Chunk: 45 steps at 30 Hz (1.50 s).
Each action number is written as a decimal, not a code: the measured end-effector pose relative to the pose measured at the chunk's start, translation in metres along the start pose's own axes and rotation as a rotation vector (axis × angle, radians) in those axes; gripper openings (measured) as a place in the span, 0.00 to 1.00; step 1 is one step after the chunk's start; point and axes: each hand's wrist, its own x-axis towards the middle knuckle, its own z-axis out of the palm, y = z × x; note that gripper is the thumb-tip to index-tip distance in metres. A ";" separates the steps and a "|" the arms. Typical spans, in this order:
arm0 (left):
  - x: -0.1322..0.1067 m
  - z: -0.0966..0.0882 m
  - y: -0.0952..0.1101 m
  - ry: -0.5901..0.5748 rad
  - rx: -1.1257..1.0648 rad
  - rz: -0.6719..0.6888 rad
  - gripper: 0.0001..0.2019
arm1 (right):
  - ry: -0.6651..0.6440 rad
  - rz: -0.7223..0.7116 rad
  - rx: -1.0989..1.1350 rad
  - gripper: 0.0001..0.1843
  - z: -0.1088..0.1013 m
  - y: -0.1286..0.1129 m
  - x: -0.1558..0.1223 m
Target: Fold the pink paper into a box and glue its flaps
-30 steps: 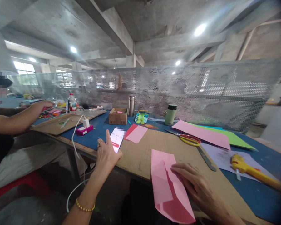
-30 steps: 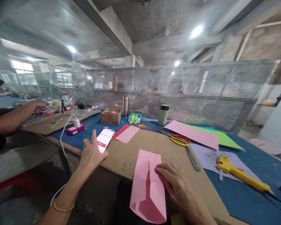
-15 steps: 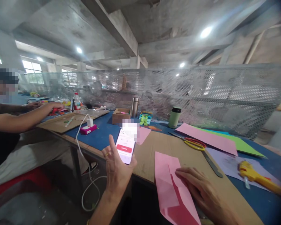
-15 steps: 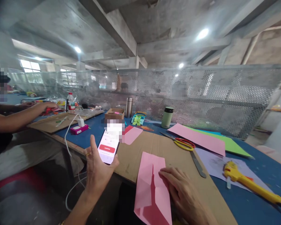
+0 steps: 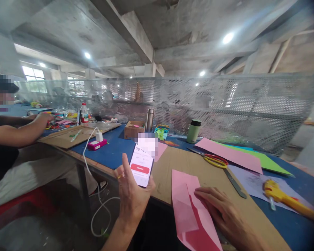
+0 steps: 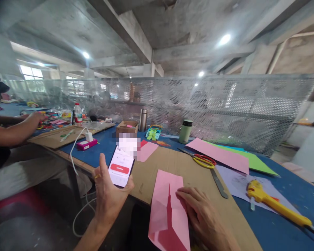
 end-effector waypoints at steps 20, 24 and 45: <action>0.007 0.010 -0.008 -0.100 0.072 -0.075 0.52 | -0.004 -0.003 0.014 0.15 -0.004 -0.008 0.002; 0.040 0.019 -0.027 -0.290 0.174 -0.205 0.52 | -0.016 0.022 0.042 0.14 -0.007 -0.014 0.003; 0.059 0.029 -0.028 -0.501 0.311 0.256 0.26 | -0.051 0.093 0.052 0.17 -0.019 -0.039 0.008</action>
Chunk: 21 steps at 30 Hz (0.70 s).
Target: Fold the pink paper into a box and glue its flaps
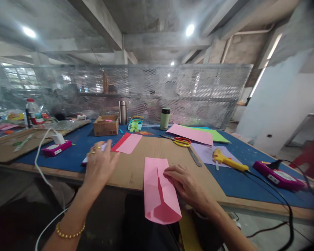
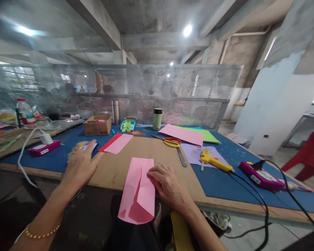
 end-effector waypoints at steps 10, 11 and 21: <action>-0.005 0.025 0.080 -0.387 -0.505 0.569 0.17 | -0.015 0.007 -0.014 0.16 0.001 0.000 -0.001; -0.005 0.027 0.080 -0.416 -0.495 0.595 0.17 | -0.011 0.003 -0.014 0.17 0.001 0.000 -0.001; -0.011 0.041 0.081 -0.435 -0.459 0.639 0.18 | 0.139 0.050 0.146 0.17 -0.002 0.004 -0.002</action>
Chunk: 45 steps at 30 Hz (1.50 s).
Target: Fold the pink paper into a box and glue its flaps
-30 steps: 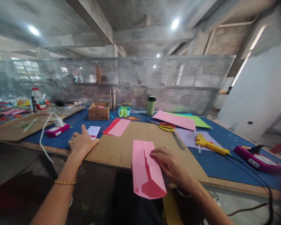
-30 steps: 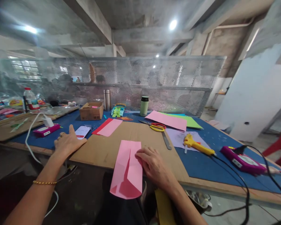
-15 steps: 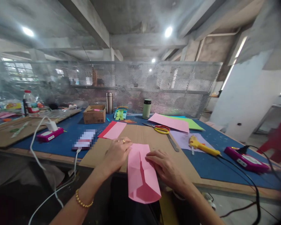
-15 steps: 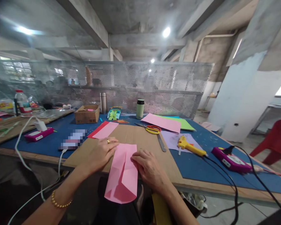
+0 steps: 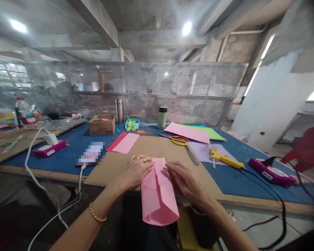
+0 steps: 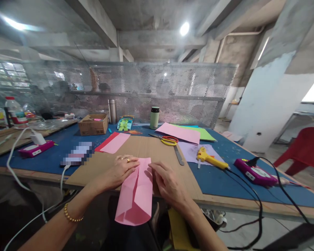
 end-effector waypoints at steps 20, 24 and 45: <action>0.008 -0.011 0.009 -0.051 0.060 0.053 0.18 | -0.241 0.018 -0.224 0.18 0.003 -0.002 0.033; 0.011 -0.013 0.008 -0.051 0.053 0.077 0.16 | -0.225 -0.001 -0.268 0.15 0.017 0.011 0.029; -0.015 -0.051 0.005 -0.007 -0.237 -0.117 0.22 | -0.079 0.085 0.056 0.13 -0.027 -0.024 0.005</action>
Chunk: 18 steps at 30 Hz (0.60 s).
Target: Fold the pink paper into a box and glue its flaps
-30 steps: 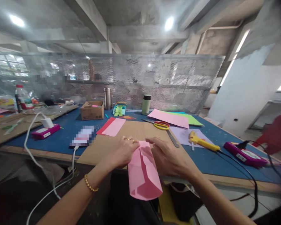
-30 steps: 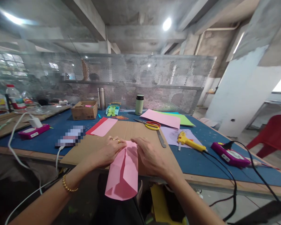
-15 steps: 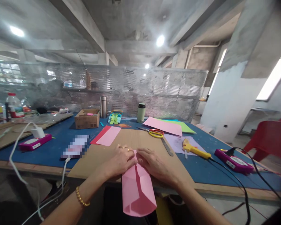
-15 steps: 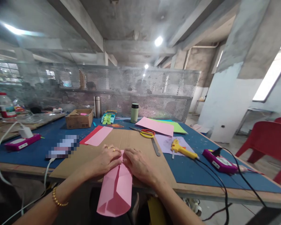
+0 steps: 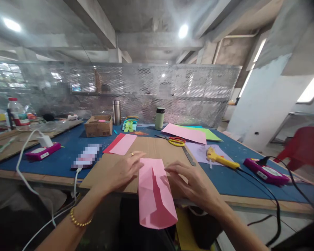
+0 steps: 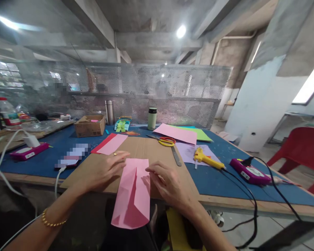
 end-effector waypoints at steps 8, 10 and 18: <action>-0.049 0.002 0.047 -0.122 -0.292 -0.062 0.49 | -0.095 0.249 0.172 0.26 0.000 -0.030 -0.004; -0.050 0.009 0.061 -0.198 -0.265 -0.055 0.55 | -0.136 0.305 0.141 0.27 -0.002 -0.032 0.008; -0.037 0.023 0.060 -0.090 -0.155 -0.219 0.42 | -0.244 0.310 -0.001 0.20 -0.004 -0.016 0.045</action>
